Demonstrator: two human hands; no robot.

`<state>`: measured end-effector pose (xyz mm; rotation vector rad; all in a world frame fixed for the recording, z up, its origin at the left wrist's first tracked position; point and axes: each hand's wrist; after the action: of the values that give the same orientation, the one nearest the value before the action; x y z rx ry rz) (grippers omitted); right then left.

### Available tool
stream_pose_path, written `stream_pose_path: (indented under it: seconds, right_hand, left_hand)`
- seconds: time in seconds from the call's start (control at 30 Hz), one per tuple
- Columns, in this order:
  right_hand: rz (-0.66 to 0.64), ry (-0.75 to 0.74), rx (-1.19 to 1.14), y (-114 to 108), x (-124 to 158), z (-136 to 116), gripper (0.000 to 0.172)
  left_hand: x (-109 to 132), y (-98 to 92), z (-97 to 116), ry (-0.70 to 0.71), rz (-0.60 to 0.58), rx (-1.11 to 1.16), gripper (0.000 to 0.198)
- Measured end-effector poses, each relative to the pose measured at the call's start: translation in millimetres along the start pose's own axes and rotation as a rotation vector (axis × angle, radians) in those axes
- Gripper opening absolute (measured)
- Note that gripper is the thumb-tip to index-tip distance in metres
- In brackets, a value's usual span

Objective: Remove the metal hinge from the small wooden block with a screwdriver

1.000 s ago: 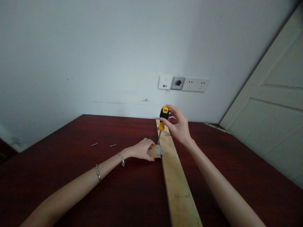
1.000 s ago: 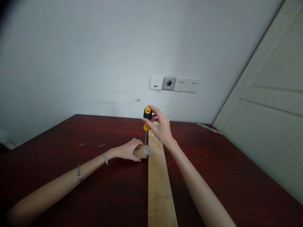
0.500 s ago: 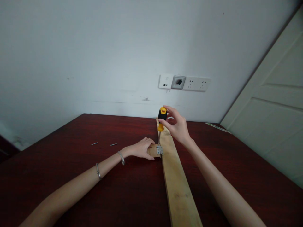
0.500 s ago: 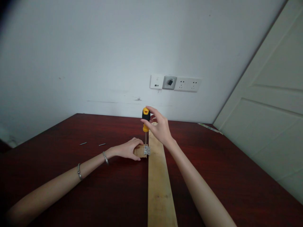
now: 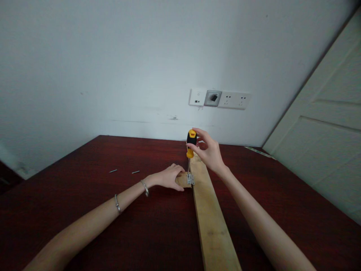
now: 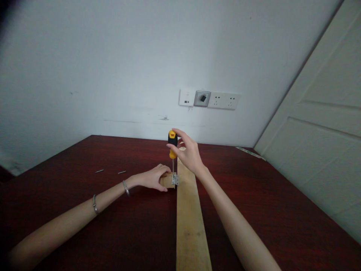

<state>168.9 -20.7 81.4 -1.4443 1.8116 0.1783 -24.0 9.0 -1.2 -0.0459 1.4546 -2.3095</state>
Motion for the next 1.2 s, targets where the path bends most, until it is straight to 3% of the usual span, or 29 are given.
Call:
stream_pose_path:
  seconds: [0.5, 0.8, 0.97, 1.2]
  right_hand:
    - [0.037, 0.003, -0.008, -1.8, 0.1, -0.2, 0.049]
    - [0.11, 0.014, -0.158, -5.5, -2.3, -7.4, 0.051]
    - [0.153, 0.02, -0.247, -11.1, -4.5, -18.3, 0.053]
    - [0.15, -0.002, -0.317, -10.7, -12.9, -28.7, 0.052]
  left_hand:
    - [0.5, -1.7, -4.9, -0.008, 0.042, 0.004, 0.069]
    - [7.8, -28.4, -2.7, -0.044, 0.067, -0.017, 0.068]
    - [12.5, -43.3, 1.6, 0.007, 0.12, -0.019, 0.065]
    - [15.5, -48.0, 5.7, 0.035, 0.185, -0.015, 0.068]
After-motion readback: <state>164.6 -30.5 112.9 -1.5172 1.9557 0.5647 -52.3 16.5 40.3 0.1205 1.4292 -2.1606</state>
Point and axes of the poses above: each hand's wrist, its own x-axis away from the middle knuckle, its own y-axis out of the palm, z = x × y, and after that the axes turned 15 degrees about y, right-handed
